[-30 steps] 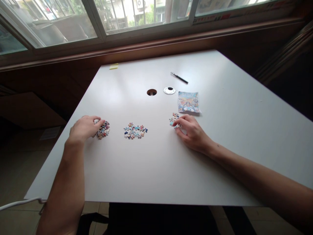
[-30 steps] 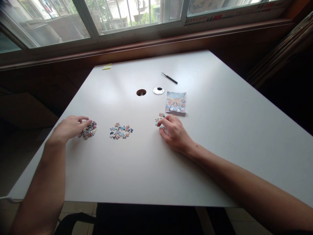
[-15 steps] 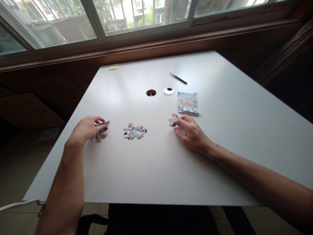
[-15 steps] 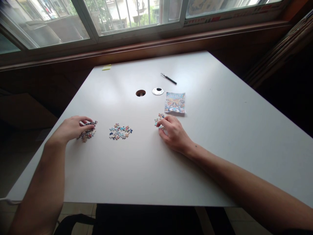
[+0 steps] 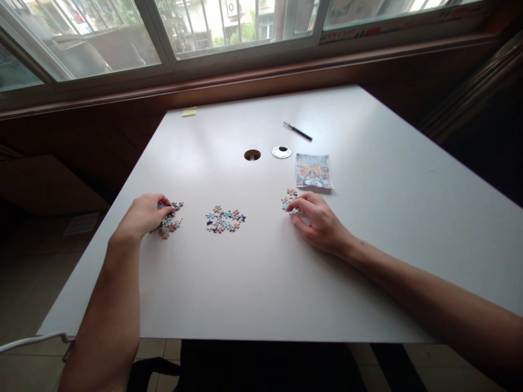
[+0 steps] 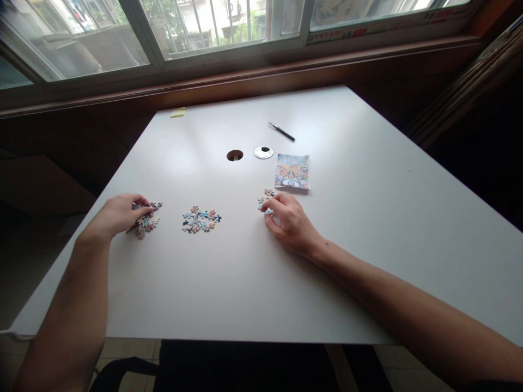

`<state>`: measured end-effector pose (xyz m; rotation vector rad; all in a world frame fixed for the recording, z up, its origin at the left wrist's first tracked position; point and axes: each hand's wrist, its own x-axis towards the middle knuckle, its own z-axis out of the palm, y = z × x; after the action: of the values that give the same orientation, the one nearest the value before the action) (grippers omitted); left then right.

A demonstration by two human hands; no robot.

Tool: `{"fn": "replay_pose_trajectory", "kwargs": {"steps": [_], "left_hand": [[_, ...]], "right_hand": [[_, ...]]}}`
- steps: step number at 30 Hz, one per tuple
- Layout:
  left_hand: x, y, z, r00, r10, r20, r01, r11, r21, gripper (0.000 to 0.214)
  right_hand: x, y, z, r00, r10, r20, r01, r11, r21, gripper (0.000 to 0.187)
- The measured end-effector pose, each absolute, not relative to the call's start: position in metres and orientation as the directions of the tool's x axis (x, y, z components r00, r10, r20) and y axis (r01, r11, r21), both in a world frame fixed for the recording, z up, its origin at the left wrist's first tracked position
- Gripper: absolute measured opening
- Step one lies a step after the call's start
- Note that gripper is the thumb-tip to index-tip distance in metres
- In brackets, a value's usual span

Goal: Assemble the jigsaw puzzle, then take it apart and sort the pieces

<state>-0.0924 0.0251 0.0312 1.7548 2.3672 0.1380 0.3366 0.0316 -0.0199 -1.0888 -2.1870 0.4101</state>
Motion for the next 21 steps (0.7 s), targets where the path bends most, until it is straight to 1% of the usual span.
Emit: {"fn": "replay_pose_trajectory", "kwargs": {"steps": [6,9,13,17,21], "left_hand": [[-0.0918,0.0232,0.0307,-0.276,0.96,-0.043,0.943,0.28,0.182,0.024],[-0.0927,0.0233,0.0316,-0.287,0.957,0.035,0.948,0.279,0.155,0.024],[-0.0918,0.0223,0.0344,-0.299,0.946,0.123,0.943,0.274,0.187,0.026],[-0.0886,0.0205,0.0376,-0.317,0.937,0.147,0.938,0.287,0.193,0.025],[-0.0883,0.0206,0.0388,-0.398,0.909,0.126,0.913,0.38,0.147,0.028]], "right_hand": [[0.3368,0.0307,-0.0197,-0.441,0.798,0.41,0.589,0.602,-0.539,0.018],[0.337,0.0306,-0.0201,-0.442,0.801,0.403,0.591,0.598,-0.541,0.018],[0.3369,0.0308,-0.0199,-0.442,0.801,0.405,0.591,0.599,-0.54,0.018],[0.3365,0.0303,-0.0191,-0.444,0.799,0.406,0.586,0.602,-0.543,0.017],[0.3362,0.0299,-0.0189,-0.443,0.799,0.406,0.59,0.601,-0.54,0.017]]}}
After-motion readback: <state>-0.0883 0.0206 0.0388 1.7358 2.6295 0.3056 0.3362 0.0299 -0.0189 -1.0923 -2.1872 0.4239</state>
